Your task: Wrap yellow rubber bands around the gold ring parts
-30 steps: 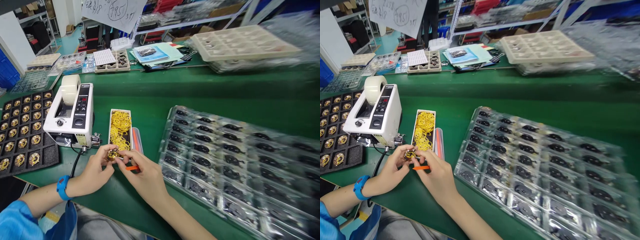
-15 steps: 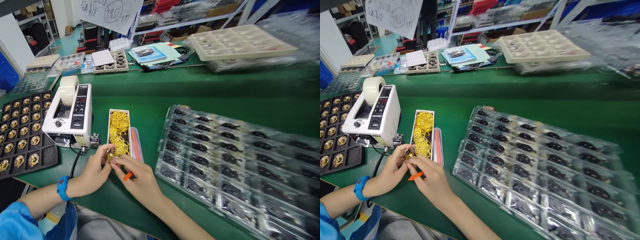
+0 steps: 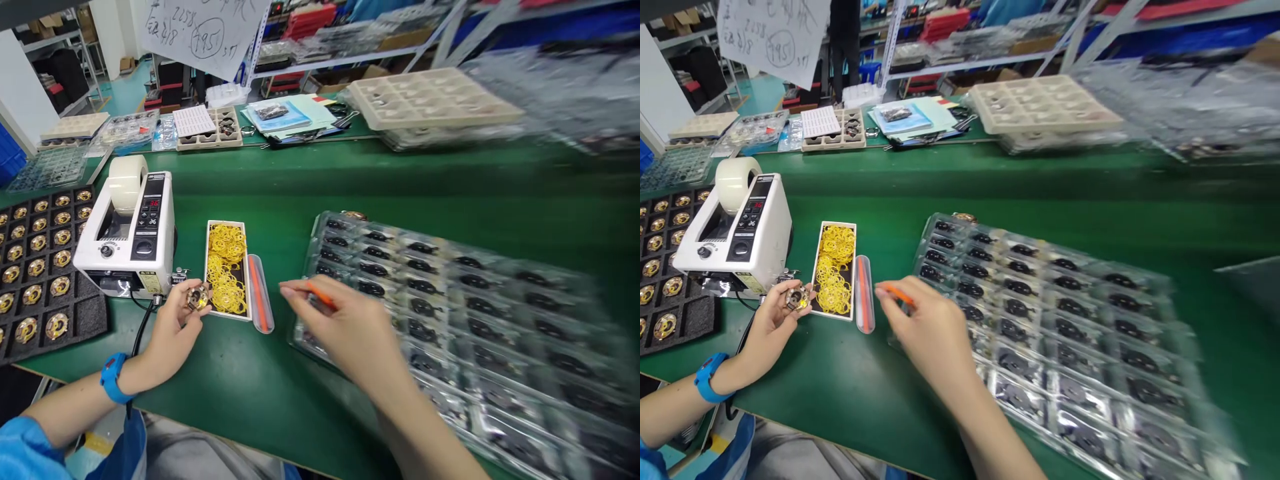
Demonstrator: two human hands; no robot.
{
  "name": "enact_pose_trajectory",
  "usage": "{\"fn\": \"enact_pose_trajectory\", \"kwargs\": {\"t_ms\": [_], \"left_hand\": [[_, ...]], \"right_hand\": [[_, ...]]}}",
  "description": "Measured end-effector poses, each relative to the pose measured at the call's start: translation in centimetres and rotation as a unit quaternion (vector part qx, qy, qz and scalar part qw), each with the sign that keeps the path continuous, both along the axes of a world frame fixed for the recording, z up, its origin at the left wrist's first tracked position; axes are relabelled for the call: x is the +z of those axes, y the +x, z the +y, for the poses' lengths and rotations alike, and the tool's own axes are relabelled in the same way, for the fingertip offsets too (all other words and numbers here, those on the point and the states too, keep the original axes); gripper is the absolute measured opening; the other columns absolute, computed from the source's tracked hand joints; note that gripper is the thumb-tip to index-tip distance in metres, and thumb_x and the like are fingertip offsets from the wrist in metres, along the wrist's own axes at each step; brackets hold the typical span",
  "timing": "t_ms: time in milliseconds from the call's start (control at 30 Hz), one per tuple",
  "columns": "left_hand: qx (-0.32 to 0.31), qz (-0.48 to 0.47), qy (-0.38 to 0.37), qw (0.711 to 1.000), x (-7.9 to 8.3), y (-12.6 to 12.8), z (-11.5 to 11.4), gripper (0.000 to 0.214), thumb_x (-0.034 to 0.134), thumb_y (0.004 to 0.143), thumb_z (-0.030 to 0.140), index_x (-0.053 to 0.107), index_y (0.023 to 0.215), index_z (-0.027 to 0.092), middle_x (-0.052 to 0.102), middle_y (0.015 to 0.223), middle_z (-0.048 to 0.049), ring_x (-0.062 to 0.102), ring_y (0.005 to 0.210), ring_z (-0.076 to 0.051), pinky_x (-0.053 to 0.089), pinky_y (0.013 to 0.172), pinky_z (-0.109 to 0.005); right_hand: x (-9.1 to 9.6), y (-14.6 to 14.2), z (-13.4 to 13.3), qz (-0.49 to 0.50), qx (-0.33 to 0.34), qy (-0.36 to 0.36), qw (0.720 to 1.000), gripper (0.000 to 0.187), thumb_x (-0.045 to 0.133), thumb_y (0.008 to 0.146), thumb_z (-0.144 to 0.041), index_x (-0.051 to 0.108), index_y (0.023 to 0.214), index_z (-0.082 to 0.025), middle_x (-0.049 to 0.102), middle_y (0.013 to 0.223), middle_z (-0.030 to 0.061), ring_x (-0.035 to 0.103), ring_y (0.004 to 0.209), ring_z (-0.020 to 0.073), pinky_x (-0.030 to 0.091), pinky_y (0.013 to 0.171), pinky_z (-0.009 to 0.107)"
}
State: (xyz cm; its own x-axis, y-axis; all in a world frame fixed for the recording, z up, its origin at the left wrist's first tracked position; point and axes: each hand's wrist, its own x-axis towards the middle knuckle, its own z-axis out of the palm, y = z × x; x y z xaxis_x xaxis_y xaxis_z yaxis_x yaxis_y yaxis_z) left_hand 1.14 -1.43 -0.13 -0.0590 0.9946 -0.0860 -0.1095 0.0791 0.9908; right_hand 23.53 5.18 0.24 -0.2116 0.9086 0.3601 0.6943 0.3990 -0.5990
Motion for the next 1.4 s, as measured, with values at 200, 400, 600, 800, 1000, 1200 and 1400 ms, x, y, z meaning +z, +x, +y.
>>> {"fn": "enact_pose_trajectory", "kwargs": {"t_ms": [200, 400, 600, 800, 1000, 1200, 1400], "left_hand": [[-0.016, -0.053, -0.048, 0.997, 0.8, -0.2, 0.4, 0.036, 0.066, 0.076, 0.019, 0.055, 0.111, 0.02, 0.07, 0.107, -0.0068, 0.066, 0.107, -0.023, 0.054, 0.095, -0.039], [-0.049, -0.047, -0.056, 0.996, 1.0, -0.3, 0.4, 0.034, 0.064, 0.077, 0.017, 0.056, 0.11, 0.019, 0.071, 0.102, -0.0055, 0.067, 0.099, -0.019, 0.055, 0.091, -0.036], [-0.054, -0.065, -0.062, 0.994, 0.7, -0.3, 0.4, 0.034, 0.066, 0.076, 0.017, 0.058, 0.109, 0.019, 0.07, 0.102, -0.0055, 0.066, 0.101, -0.02, 0.052, 0.092, -0.037], [-0.118, -0.168, -0.102, 0.973, 1.3, -0.4, 0.3, 0.036, 0.067, 0.075, 0.017, 0.061, 0.11, 0.022, 0.071, 0.106, -0.0053, 0.066, 0.108, -0.024, 0.048, 0.101, -0.045], [-0.156, -0.179, -0.084, 0.968, 0.9, -0.5, 0.3, 0.039, 0.072, 0.08, 0.036, 0.061, 0.116, 0.023, 0.069, 0.116, -0.0086, 0.065, 0.112, -0.024, 0.046, 0.103, -0.046], [-0.171, -0.124, -0.056, 0.976, 1.0, -0.3, 0.3, 0.048, 0.068, 0.082, 0.043, 0.059, 0.127, 0.026, 0.064, 0.123, -0.0072, 0.061, 0.114, -0.022, 0.046, 0.105, -0.044], [-0.17, -0.086, -0.046, 0.981, 1.0, -0.1, 0.0, 0.048, 0.065, 0.084, 0.043, 0.058, 0.128, 0.027, 0.066, 0.113, -0.0057, 0.064, 0.105, -0.02, 0.046, 0.104, -0.043]], "right_hand": [[0.3, 5.9, 1.1, -0.204, 0.07, 0.015, 0.976, 0.025, 0.049, 0.082, -0.018, 0.073, 0.083, -0.024, 0.07, 0.081, 0.0025, 0.064, 0.058, 0.0163, 0.039, 0.045, 0.025], [-2.0, 7.0, 2.2, -0.353, 0.141, -0.013, 0.925, 0.021, 0.057, 0.078, -0.014, 0.074, 0.087, -0.023, 0.072, 0.086, 0.0055, 0.067, 0.068, 0.02, 0.038, 0.044, 0.026], [-2.4, 6.1, 1.8, -0.366, 0.118, -0.014, 0.923, 0.016, 0.056, 0.076, -0.009, 0.066, 0.068, -0.02, 0.066, 0.07, 0.0084, 0.064, 0.063, 0.0218, 0.036, 0.045, 0.029], [-0.5, 5.1, 1.8, -0.232, 0.067, -0.014, 0.97, 0.014, 0.054, 0.079, -0.023, 0.062, 0.068, -0.021, 0.065, 0.067, 0.0076, 0.059, 0.053, 0.0203, 0.031, 0.04, 0.027], [2.4, -1.5, -0.4, 0.145, 0.184, -0.149, 0.961, 0.038, 0.051, 0.091, -0.045, 0.064, 0.065, -0.022, 0.067, 0.079, 0.0069, 0.064, 0.07, 0.0188, 0.051, 0.06, 0.028], [0.6, -4.6, -1.7, 0.262, 0.145, -0.213, 0.93, 0.031, 0.067, 0.08, -0.049, 0.07, 0.068, -0.02, 0.065, 0.09, 0.0087, 0.063, 0.078, 0.0197, 0.051, 0.063, 0.029], [-0.8, -4.6, -2.1, 0.308, 0.124, -0.248, 0.91, 0.025, 0.07, 0.077, -0.043, 0.07, 0.067, -0.021, 0.064, 0.09, 0.0078, 0.059, 0.073, 0.0176, 0.046, 0.053, 0.026]]}}
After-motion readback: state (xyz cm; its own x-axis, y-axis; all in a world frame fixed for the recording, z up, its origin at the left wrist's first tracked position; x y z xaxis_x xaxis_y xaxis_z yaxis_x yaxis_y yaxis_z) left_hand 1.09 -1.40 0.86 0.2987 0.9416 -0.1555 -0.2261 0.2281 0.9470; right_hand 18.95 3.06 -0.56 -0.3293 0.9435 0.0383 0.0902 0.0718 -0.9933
